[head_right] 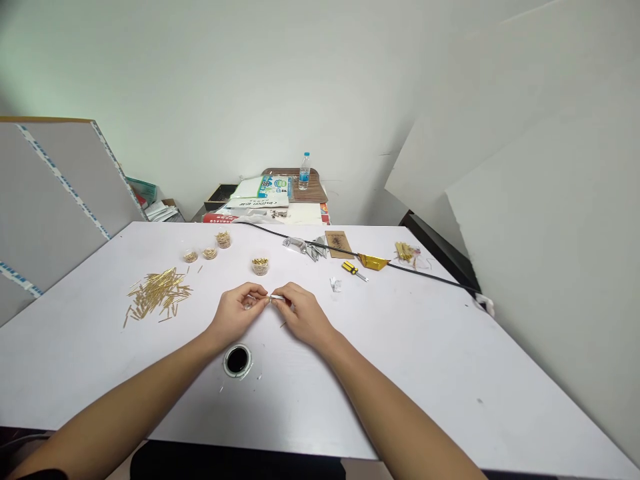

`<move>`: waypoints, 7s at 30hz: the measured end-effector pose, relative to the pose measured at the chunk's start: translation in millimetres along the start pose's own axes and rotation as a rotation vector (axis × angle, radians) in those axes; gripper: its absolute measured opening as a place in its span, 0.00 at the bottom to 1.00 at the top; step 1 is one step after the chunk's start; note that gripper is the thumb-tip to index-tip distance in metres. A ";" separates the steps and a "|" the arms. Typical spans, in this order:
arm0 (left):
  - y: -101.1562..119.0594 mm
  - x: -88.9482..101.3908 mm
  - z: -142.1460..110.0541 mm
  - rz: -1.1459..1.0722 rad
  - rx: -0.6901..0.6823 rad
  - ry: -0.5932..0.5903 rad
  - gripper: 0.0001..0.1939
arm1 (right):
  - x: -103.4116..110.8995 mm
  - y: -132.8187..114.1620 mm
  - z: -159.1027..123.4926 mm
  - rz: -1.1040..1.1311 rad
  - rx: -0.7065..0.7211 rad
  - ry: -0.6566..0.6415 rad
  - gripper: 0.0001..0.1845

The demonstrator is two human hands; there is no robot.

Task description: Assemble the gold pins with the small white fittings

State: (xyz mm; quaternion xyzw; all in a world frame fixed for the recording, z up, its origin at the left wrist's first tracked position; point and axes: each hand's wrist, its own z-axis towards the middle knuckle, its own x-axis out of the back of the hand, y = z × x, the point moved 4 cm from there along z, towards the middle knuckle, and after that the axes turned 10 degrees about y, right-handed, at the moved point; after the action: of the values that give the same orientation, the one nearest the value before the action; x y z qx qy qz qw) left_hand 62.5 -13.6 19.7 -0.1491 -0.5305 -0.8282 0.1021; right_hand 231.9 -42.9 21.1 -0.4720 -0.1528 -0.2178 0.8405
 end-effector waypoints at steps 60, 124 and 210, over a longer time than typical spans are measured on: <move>0.3 16.6 -26.6 -0.009 0.272 -0.249 0.22 | -13.3 -39.1 -13.5 0.116 0.269 -0.274 0.16; -3.4 25.7 -33.5 0.223 -0.031 -0.595 0.17 | -31.6 -22.2 -34.8 -0.095 0.303 -0.144 0.07; -31.3 27.2 41.7 0.244 -0.326 -0.433 0.15 | -59.2 15.0 32.0 0.020 0.028 -0.002 0.06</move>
State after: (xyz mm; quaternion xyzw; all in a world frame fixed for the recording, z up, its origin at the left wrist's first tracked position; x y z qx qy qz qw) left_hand 32.5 37.1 19.2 -0.3991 -0.3782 -0.8331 0.0601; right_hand 187.1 4.7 -0.9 -0.4619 -0.1518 -0.2070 0.8490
